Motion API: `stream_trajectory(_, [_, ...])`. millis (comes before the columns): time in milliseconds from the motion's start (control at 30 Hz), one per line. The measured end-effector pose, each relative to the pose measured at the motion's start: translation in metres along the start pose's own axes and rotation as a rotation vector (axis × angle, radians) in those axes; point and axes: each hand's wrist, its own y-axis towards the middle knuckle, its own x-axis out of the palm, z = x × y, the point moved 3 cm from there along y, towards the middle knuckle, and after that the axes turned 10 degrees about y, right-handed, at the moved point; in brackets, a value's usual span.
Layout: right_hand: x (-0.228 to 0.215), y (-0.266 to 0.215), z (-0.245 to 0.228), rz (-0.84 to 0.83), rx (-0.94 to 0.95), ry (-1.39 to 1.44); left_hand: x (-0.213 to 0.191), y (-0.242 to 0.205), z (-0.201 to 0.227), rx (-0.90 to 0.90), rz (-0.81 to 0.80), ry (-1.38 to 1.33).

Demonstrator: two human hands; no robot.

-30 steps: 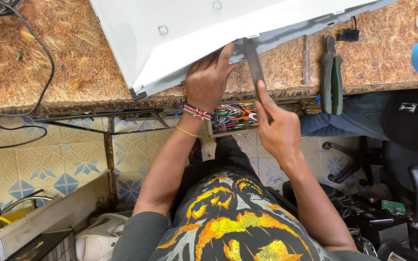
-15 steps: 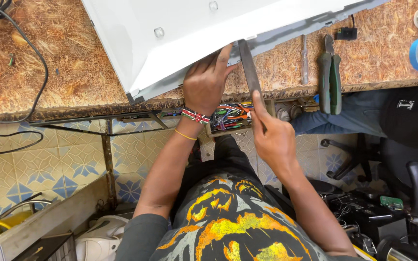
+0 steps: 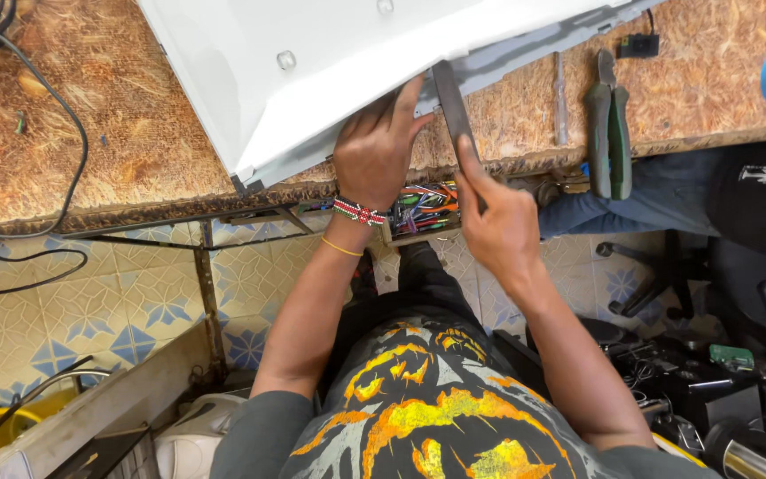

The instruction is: The person uses pliers and a metal file to work on the bottom edge of a white appliance interior, likely a microwave. They repeatedly file and scrape the edge while holding the appliance steady, then switch to a screwdriver to adjust components near the same area.

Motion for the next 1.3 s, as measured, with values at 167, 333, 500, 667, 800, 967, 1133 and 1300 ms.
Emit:
stream_trajectory(167, [-0.019,-0.013,-0.015,-0.012,0.083,0.080,-0.002,0.003,-0.001,-0.005,-0.017,-0.063])
stream_trajectory(333, [-0.008,-0.020,-0.006,-0.051,0.102,-0.010,0.001,0.000,-0.002,0.004,-0.031,-0.042])
stream_trajectory(500, [0.002,0.009,-0.013,-0.038,0.049,-0.071,-0.002,0.002,-0.002,0.047,0.027,-0.095])
stream_trajectory(667, [-0.019,-0.012,-0.021,-0.030,0.213,0.087,-0.001,-0.001,-0.001,0.010,-0.004,-0.084])
stream_trajectory(800, [-0.021,-0.034,-0.025,-0.065,0.263,-0.012,-0.003,0.001,-0.002,0.010,-0.002,-0.072])
stream_trajectory(967, [0.004,-0.003,-0.006,-0.083,0.009,-0.047,0.001,-0.007,0.000,0.005,0.021,-0.106])
stream_trajectory(1133, [-0.023,-0.022,-0.014,-0.010,0.165,0.147,0.005,-0.006,0.000,0.004,0.007,-0.061])
stream_trajectory(1300, [-0.017,-0.040,-0.014,-0.038,0.149,0.009,0.008,-0.006,-0.002,0.016,0.006,-0.074])
